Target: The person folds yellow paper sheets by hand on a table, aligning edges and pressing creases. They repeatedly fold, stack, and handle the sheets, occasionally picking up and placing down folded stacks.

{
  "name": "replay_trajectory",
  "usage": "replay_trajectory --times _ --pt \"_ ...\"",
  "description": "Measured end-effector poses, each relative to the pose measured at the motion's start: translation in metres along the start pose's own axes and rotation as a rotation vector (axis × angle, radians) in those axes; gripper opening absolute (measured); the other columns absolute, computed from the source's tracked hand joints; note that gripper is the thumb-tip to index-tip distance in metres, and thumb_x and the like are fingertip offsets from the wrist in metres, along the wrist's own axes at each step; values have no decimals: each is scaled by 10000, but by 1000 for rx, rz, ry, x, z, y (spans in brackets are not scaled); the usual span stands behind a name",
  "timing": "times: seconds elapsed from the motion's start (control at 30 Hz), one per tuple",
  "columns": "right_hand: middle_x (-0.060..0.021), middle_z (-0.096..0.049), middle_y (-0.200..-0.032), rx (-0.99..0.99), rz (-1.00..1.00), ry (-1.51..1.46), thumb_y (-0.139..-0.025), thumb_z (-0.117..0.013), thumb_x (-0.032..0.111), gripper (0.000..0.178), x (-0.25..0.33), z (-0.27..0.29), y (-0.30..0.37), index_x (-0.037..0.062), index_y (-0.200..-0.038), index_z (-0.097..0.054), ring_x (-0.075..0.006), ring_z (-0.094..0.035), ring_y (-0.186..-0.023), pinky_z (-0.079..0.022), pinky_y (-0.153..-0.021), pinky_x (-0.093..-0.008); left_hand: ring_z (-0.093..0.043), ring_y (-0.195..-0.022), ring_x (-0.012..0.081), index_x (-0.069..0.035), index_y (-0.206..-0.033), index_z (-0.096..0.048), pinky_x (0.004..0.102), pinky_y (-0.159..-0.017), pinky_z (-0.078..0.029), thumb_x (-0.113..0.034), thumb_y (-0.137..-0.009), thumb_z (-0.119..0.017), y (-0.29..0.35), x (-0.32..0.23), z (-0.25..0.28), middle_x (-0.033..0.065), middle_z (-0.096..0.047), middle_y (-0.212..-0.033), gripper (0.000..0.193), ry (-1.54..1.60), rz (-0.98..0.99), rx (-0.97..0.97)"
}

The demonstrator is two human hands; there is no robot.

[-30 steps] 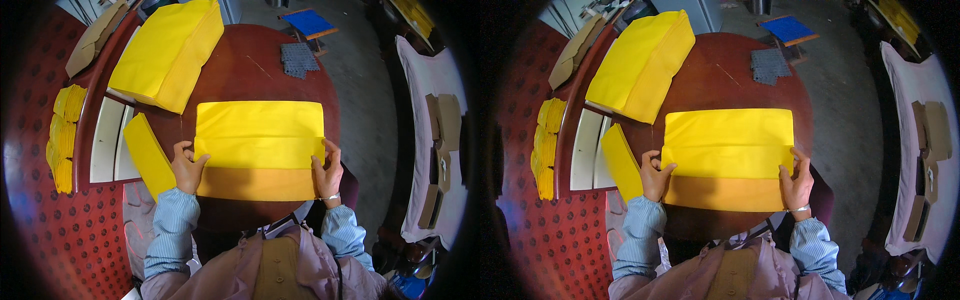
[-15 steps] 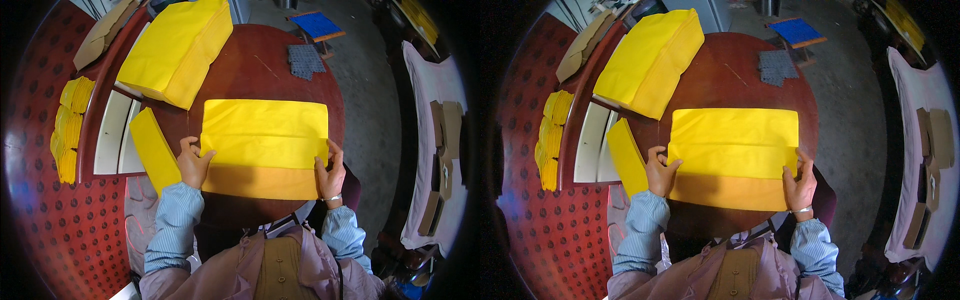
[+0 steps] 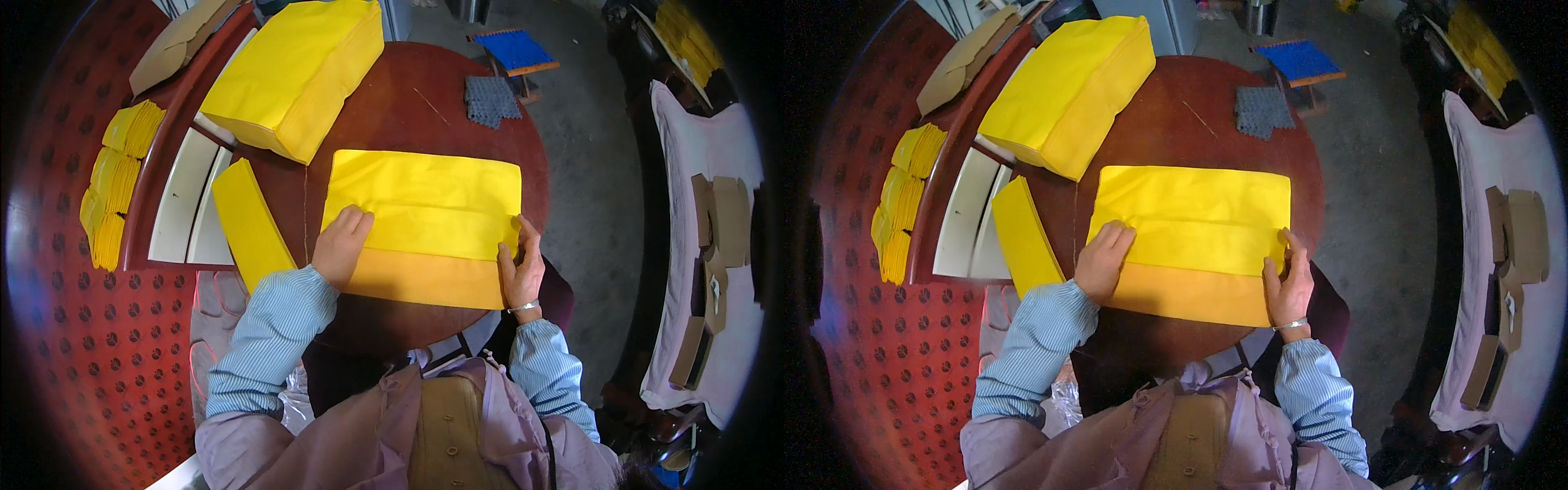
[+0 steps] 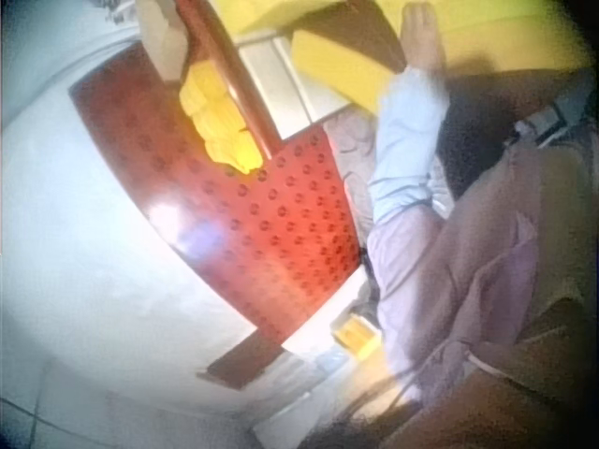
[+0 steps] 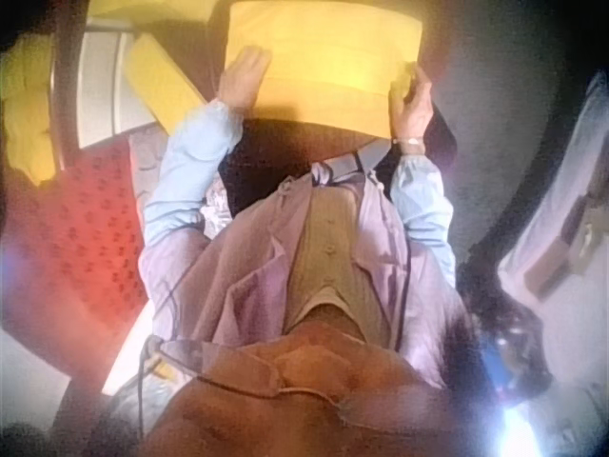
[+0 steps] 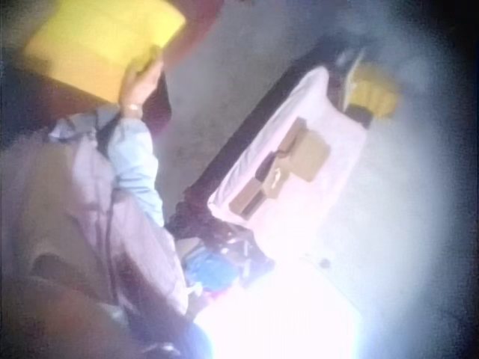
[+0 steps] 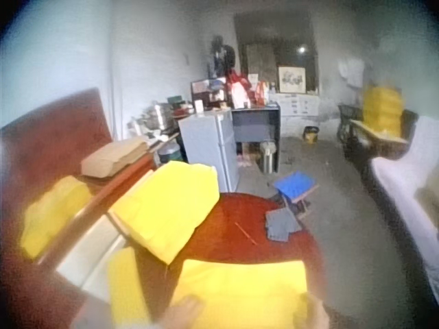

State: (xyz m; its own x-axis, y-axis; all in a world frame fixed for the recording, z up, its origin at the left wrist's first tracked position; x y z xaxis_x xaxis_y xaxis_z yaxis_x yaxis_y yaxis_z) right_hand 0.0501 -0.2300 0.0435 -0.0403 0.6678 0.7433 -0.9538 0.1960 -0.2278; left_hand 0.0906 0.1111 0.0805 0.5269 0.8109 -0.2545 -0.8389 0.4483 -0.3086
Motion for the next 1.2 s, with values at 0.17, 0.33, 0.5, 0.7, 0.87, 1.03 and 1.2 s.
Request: replay_trajectory --times 0.17,0.33,0.5,0.7,0.87,1.03,1.2 --pt "-205 -637 -1449 34 -13 -23 -989 -724 113 535 4 -4 -2 98 -1493 -545 -382 -645 -1318 -525 -1126 -470 -396 -1514 486 33 -1504 -511 559 -1244 -339 -234 -1029 -655 12 -8 -40 304 -451 -1612 563 77 340 -47" --pt "-165 -546 -1561 -118 247 444 -885 -731 97 653 65 14 1 114 -1514 -557 -331 -516 -1383 -362 -1124 -505 -82 -1643 499 1 -1695 -248 666 -1301 -44 -524 -1074 -546 10 -37 -67 339 -174 -1745 866 -154 458 -18" --pt "-90 -383 -1733 241 514 421 -1073 -549 246 560 136 -123 13 131 -1616 -468 -262 -291 -1629 -162 -1332 -545 1 -1659 471 -51 -1723 -198 651 -1305 19 -595 -1086 -467 8 -33 -75 309 -91 -1774 880 -295 529 196" --pt "-35 -279 -1789 291 340 605 -1120 -476 280 620 71 -106 12 159 -1707 -320 -203 -202 -1664 -106 -1344 -518 19 -1667 443 -61 -1731 -179 602 -1324 2 -590 -1095 -456 25 -11 -65 305 -61 -1780 872 -211 519 145" --pt "-56 -273 -1790 193 246 641 -1119 -481 276 607 19 -43 7 163 -1700 -343 -255 -199 -1665 -151 -1338 -548 12 -1670 429 -59 -1731 -129 602 -1326 -60 -578 -1098 -476 38 5 -55 306 -45 -1780 889 -205 520 99" --pt "-69 -210 -1806 279 134 562 -1161 -369 274 569 -5 -32 2 191 -1719 -294 -269 -132 -1677 -70 -1356 -513 -6 -1670 437 -77 -1730 -172 622 -1320 -89 -595 -1100 -460 41 -5 -50 304 -66 -1780 865 -263 609 150" --pt "-58 -207 -1808 300 135 530 -1161 -358 287 572 -7 -29 7 194 -1721 -288 -254 -131 -1678 -67 -1355 -520 17 -1671 430 -83 -1728 -186 620 -1323 -62 -613 -1095 -457 54 -9 -52 286 -56 -1787 869 -266 644 176"
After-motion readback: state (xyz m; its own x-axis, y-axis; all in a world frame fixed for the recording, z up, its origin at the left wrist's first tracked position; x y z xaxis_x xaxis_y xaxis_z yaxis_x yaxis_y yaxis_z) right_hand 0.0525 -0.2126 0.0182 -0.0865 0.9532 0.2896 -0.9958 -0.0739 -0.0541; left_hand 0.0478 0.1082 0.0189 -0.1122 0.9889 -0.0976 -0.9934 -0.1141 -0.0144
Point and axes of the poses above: each hand's wrist, its own y-axis away from the middle knuckle, its own z-axis out of the back of the hand, x = y × z, the point moved 8 cm from there along -y, towards the middle knuckle
